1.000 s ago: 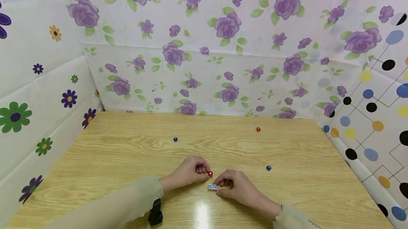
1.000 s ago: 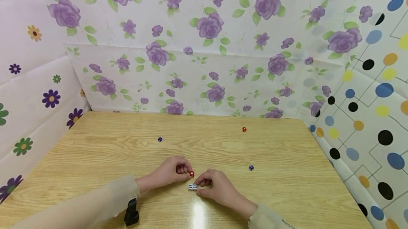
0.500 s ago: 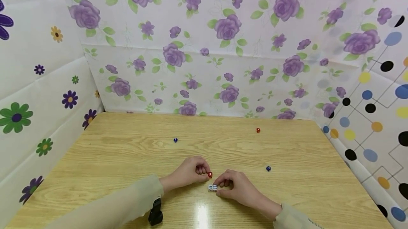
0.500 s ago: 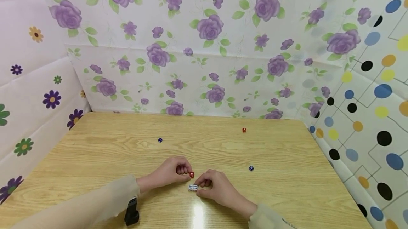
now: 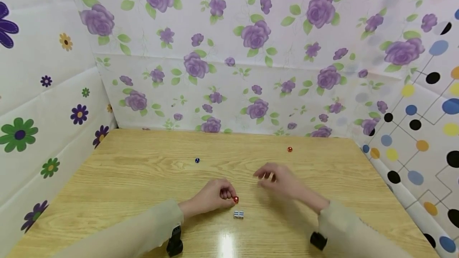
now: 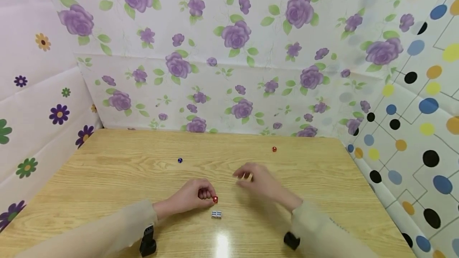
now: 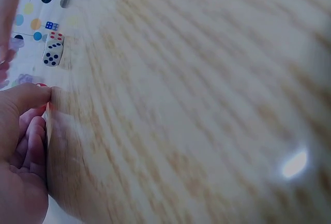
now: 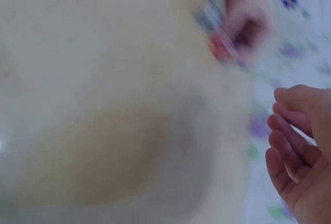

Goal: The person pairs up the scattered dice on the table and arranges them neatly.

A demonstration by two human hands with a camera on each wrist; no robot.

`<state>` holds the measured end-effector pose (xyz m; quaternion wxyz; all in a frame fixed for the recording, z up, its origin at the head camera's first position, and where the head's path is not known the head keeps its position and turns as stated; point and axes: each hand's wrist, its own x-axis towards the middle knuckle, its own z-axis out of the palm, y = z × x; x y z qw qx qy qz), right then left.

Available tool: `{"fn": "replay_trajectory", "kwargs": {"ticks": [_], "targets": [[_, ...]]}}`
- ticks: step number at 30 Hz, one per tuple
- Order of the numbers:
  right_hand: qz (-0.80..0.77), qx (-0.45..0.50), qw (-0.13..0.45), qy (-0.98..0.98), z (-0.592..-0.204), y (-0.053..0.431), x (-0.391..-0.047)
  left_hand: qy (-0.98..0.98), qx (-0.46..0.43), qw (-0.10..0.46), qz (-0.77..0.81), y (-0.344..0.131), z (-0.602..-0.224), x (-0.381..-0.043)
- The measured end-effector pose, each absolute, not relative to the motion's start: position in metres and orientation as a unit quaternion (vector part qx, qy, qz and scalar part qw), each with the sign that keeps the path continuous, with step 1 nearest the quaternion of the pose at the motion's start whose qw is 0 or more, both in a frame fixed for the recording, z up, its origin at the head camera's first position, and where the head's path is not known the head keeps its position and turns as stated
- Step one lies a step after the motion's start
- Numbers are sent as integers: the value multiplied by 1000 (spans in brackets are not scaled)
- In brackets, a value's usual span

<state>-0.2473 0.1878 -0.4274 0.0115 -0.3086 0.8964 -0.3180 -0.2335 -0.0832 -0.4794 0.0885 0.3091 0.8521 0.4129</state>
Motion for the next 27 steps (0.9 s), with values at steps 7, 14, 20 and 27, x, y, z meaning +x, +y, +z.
{"fn": "replay_trajectory", "kwargs": {"ticks": [7,14,20,27], "targets": [[-271,-274,-63,921,-401,236,-313,850,311,94,414,-84,-477,-231],[-266,-179,-50,946,-416,278,-357,847,315,93,417,-85,-478,-233],[-260,-135,-22,956,-439,300,-371,850,318,89,410,-85,-478,-232],[-262,-129,7,956,-461,304,-379,848,317,89,416,-85,-478,-232]]}}
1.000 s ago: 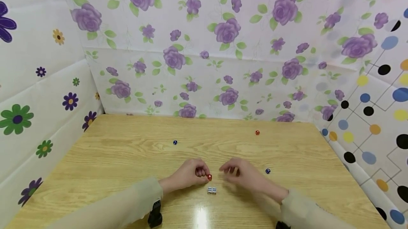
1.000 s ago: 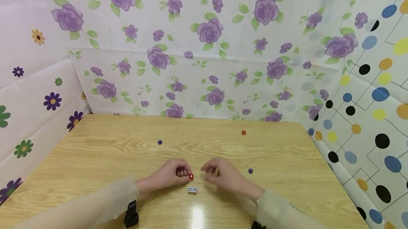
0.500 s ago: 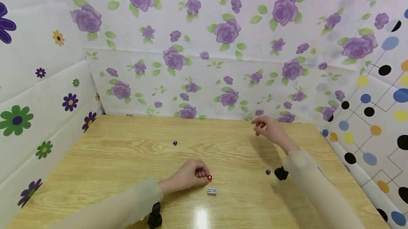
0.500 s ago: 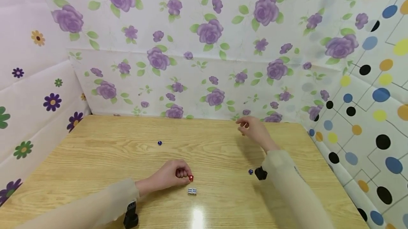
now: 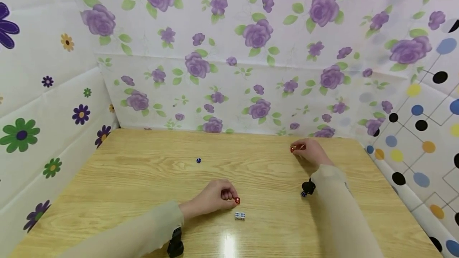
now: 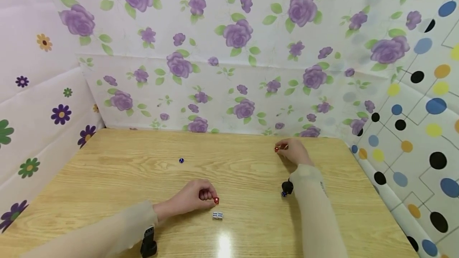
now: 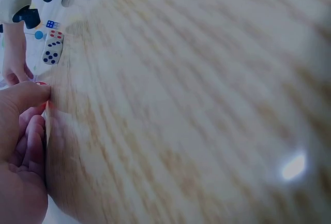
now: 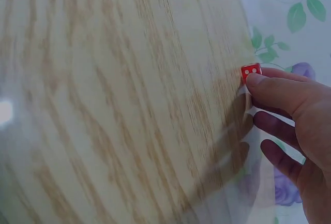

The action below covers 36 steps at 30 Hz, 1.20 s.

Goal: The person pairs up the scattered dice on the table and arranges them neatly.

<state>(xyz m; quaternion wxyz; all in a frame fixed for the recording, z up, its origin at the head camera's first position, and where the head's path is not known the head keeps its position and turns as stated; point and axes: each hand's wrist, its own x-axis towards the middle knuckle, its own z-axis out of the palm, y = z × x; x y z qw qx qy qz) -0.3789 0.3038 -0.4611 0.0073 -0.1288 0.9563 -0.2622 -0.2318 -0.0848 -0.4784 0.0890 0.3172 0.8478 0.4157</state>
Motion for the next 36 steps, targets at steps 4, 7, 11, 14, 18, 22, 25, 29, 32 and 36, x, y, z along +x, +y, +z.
{"fn": "replay_trajectory", "kwargs": {"ticks": [4,7,11,14,18,22,25,29,32,36], "targets": [[-258,-121,-3,958,-464,302,-378,849,316,87,414,-84,-478,-231],[-259,-111,-5,960,-464,301,-377,849,317,85,413,-84,-478,-231],[-260,-111,-10,959,-464,300,-376,849,319,84,413,-85,-478,-231],[-263,-108,-7,959,-463,299,-374,849,319,87,412,-85,-479,-232],[-266,-102,-1,959,-461,298,-371,847,321,89,414,-85,-479,-232],[-265,-102,3,959,-458,297,-370,848,320,88,414,-85,-479,-232],[-265,-97,0,959,-456,295,-369,849,319,88,413,-86,-478,-232],[-272,-75,-16,959,-455,292,-364,849,317,90,413,-85,-478,-231],[-286,-57,-33,956,-455,289,-359,851,312,91,412,-85,-478,-232],[-309,-49,-51,948,-454,282,-347,855,307,92,408,-85,-480,-232]]}}
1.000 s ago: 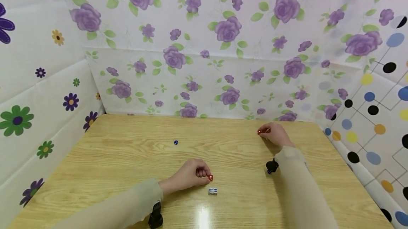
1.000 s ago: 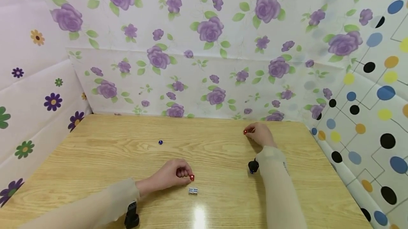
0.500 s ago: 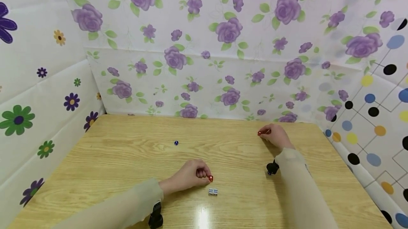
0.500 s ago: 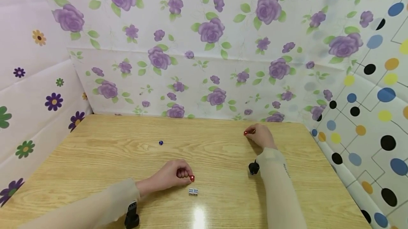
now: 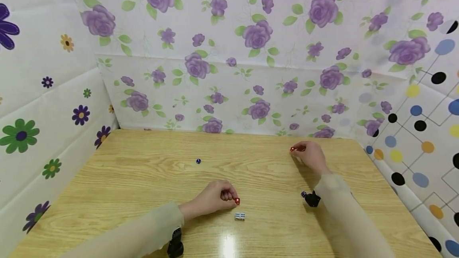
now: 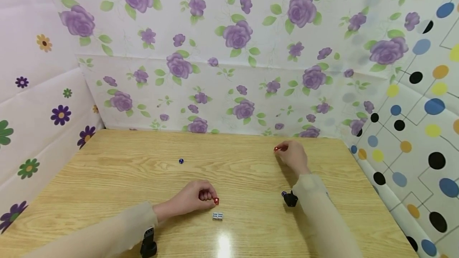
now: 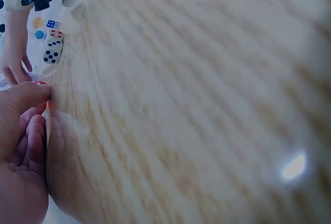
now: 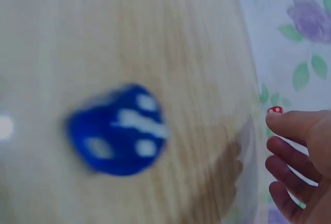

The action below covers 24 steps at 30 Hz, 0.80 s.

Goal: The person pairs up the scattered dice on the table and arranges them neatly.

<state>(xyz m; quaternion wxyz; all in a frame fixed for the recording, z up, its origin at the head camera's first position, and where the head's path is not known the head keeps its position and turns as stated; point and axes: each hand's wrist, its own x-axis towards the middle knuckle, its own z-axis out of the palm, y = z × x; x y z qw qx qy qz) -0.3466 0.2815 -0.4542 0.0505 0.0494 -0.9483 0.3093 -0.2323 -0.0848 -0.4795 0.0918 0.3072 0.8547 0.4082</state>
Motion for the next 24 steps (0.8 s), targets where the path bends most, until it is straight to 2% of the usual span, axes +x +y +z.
{"fn": "replay_trajectory", "kwargs": {"ticks": [9,18,24], "targets": [[302,72,62,-948,-449,251,-315,852,308,93,413,-85,-480,-233],[291,155,86,-940,-444,212,-276,852,314,87,409,-84,-479,-233],[292,185,83,-935,-444,190,-256,852,314,86,411,-84,-481,-233]]}}
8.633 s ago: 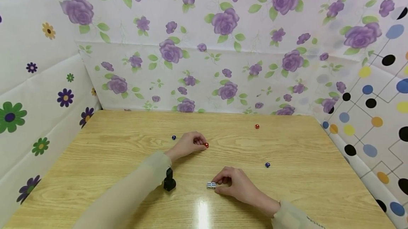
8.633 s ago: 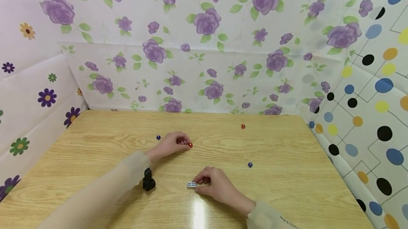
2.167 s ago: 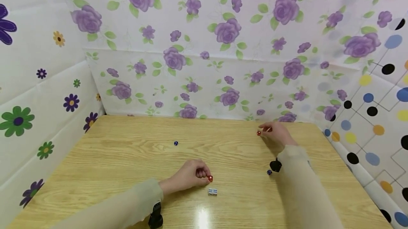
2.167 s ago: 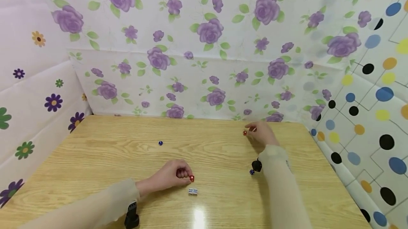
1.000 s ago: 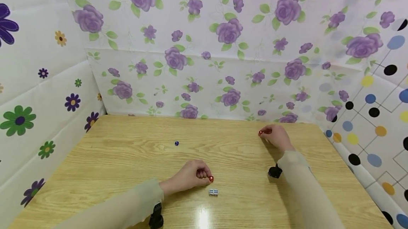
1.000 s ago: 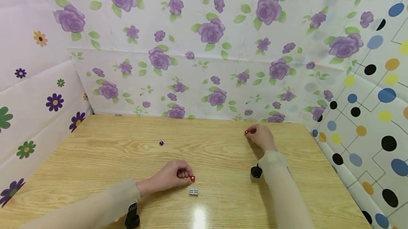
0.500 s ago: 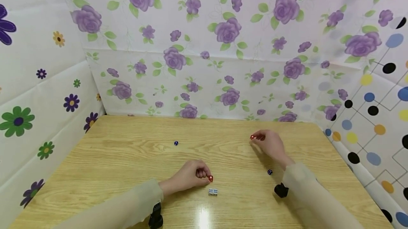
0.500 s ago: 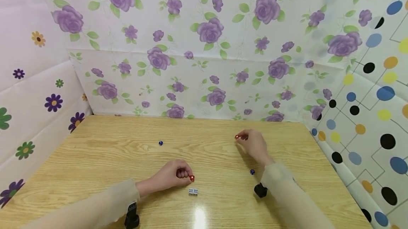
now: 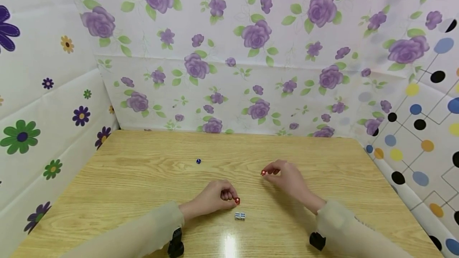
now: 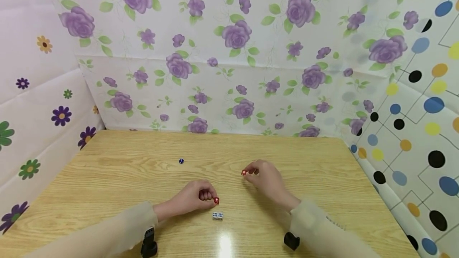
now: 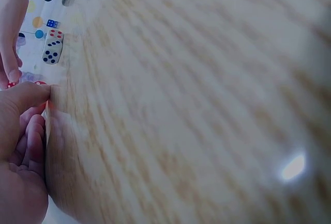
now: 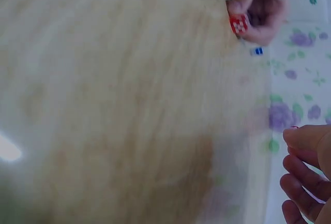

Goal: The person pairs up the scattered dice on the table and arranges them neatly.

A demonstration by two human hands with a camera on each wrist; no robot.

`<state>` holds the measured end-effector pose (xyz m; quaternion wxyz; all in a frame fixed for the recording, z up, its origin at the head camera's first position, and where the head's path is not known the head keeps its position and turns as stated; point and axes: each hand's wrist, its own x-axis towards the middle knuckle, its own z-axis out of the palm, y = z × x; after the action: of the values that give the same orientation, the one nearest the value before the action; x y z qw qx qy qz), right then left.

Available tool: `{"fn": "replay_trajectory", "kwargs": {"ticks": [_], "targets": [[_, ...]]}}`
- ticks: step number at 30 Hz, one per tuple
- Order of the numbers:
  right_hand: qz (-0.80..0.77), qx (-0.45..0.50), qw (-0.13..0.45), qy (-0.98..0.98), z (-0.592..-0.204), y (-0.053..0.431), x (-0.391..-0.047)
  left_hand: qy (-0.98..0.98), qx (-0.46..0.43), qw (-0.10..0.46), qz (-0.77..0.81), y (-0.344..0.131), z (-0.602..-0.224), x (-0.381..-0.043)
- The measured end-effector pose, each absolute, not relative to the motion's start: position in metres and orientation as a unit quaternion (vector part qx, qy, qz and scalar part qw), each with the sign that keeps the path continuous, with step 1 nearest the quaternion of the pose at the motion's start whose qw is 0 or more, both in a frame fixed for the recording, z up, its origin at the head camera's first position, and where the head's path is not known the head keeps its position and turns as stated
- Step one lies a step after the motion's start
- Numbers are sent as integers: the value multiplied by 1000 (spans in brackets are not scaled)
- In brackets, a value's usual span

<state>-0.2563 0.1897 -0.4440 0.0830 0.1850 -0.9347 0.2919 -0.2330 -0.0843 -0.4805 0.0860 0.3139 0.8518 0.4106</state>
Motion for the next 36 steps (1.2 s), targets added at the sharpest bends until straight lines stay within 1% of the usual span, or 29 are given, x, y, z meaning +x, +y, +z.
{"fn": "replay_trajectory", "kwargs": {"ticks": [6,12,31,36], "targets": [[301,194,84,-930,-449,175,-241,851,313,86,414,-84,-481,-234],[308,211,71,-925,-455,164,-230,850,311,89,415,-84,-481,-234],[321,253,11,-913,-470,152,-213,848,308,90,422,-84,-480,-233],[317,259,14,-912,-474,150,-212,847,306,90,424,-85,-480,-233]]}}
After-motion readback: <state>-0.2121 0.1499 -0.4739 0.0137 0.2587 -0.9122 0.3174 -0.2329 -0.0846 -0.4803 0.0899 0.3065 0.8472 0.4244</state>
